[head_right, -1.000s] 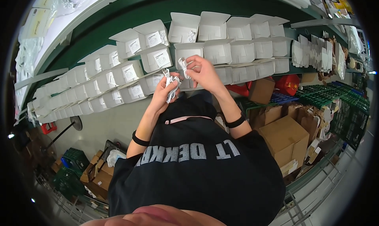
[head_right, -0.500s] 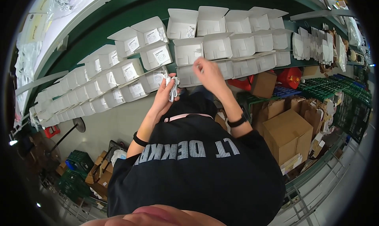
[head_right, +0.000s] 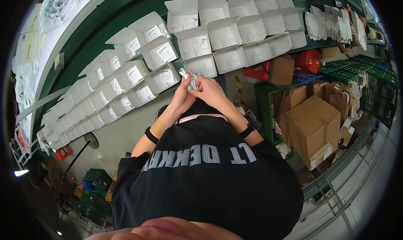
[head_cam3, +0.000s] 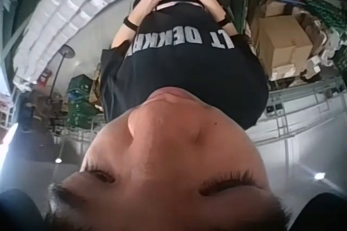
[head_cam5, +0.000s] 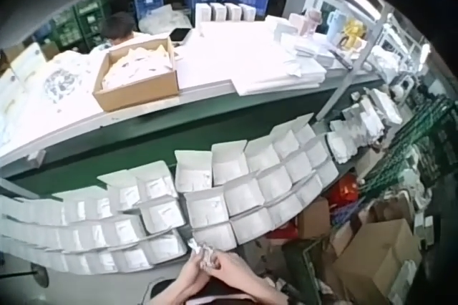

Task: The person places white cables into boxes, then inserts instruction manuals into the boxes. Finally, the person closes the lids of the boxes and stacks them on the table.

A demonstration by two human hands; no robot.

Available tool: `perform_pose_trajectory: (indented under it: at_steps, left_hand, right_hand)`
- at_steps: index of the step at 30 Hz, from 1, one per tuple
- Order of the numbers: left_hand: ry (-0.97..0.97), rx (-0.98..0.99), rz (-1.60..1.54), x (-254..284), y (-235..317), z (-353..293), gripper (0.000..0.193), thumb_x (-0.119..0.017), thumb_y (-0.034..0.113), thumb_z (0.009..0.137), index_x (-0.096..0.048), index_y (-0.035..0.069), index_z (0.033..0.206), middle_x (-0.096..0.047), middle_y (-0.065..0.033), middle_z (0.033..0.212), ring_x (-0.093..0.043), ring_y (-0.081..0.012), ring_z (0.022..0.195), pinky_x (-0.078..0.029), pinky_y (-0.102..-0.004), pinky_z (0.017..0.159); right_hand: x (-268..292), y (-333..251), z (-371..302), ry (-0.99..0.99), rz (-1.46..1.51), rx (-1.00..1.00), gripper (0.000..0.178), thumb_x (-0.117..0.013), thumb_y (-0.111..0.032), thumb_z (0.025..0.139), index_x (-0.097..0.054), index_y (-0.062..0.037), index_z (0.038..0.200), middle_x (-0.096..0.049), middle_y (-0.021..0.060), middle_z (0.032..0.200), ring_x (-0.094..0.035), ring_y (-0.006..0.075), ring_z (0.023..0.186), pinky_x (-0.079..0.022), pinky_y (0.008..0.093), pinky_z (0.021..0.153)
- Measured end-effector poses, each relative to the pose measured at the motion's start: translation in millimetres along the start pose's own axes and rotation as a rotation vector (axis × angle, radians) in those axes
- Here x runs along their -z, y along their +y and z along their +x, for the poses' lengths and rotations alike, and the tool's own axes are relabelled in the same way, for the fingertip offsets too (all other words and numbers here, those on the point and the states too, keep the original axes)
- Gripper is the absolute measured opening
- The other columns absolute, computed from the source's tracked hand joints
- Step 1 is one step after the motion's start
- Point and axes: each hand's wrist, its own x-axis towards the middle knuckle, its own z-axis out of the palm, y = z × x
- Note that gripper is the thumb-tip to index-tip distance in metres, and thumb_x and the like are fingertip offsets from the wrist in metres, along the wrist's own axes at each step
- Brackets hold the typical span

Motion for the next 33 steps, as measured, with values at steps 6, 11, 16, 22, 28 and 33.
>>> perform_pose_trajectory:
  at_steps: [6,11,16,22,28,33]
  left_hand:
    - [0.063,-0.012,-0.066,0,-4,9,0.041,-0.047,0.035,0.112,-0.038,0.027,0.151,-0.057,-0.0045,0.125,-0.059,-0.0217,0.113,-0.050,-0.0456,0.095]
    - [0.110,-0.062,-0.063,12,-9,14,0.039,-0.049,0.035,0.111,-0.040,0.028,0.148,-0.059,-0.0008,0.120,-0.060,-0.0182,0.107,-0.050,-0.0440,0.090]
    - [0.283,-0.098,0.025,25,-14,21,0.037,-0.051,0.032,0.110,-0.043,0.028,0.146,-0.059,0.0008,0.117,-0.061,-0.0154,0.100,-0.051,-0.0407,0.083]
    - [0.349,-0.048,0.111,13,-26,24,0.036,-0.053,0.028,0.110,-0.045,0.026,0.144,-0.060,-0.0002,0.117,-0.062,-0.0165,0.097,-0.053,-0.0405,0.080]
    - [0.190,0.003,0.111,-20,-37,28,0.034,-0.051,0.023,0.111,-0.046,0.023,0.144,-0.061,-0.0033,0.122,-0.064,-0.0194,0.103,-0.055,-0.0416,0.085]
    - [0.265,0.062,0.134,-43,-27,33,0.035,-0.050,0.021,0.111,-0.045,0.021,0.145,-0.062,-0.0043,0.127,-0.062,-0.0189,0.112,-0.054,-0.0401,0.092]
  right_hand:
    - [1,3,1,0.016,0.236,-0.143,0.013,-0.073,-0.007,0.091,-0.065,0.0024,0.098,-0.070,0.0086,0.076,-0.065,0.0148,0.060,-0.053,0.0295,0.052]
    - [4,24,3,0.048,0.588,-0.156,0.009,-0.068,-0.004,0.095,-0.066,0.0018,0.102,-0.067,0.0045,0.080,-0.063,0.0075,0.062,-0.052,0.0234,0.045]
    - [16,54,13,0.128,0.607,-0.143,0.013,-0.069,-0.007,0.096,-0.066,0.0020,0.105,-0.067,0.0056,0.081,-0.065,0.0101,0.062,-0.052,0.0263,0.045]
    - [27,44,4,0.141,-0.130,0.071,0.017,-0.069,-0.015,0.097,-0.067,0.0013,0.097,-0.070,0.0145,0.078,-0.070,0.0227,0.063,-0.054,0.0349,0.053]
    - [46,40,-1,-0.036,0.143,-0.238,0.025,-0.072,-0.023,0.095,-0.068,0.0021,0.094,-0.073,0.0176,0.077,-0.074,0.0310,0.074,-0.057,0.0404,0.066]
    - [92,77,-4,0.258,-0.014,-0.179,0.023,-0.072,-0.020,0.095,-0.067,0.0031,0.097,-0.073,0.0133,0.077,-0.072,0.0234,0.068,-0.054,0.0359,0.060]
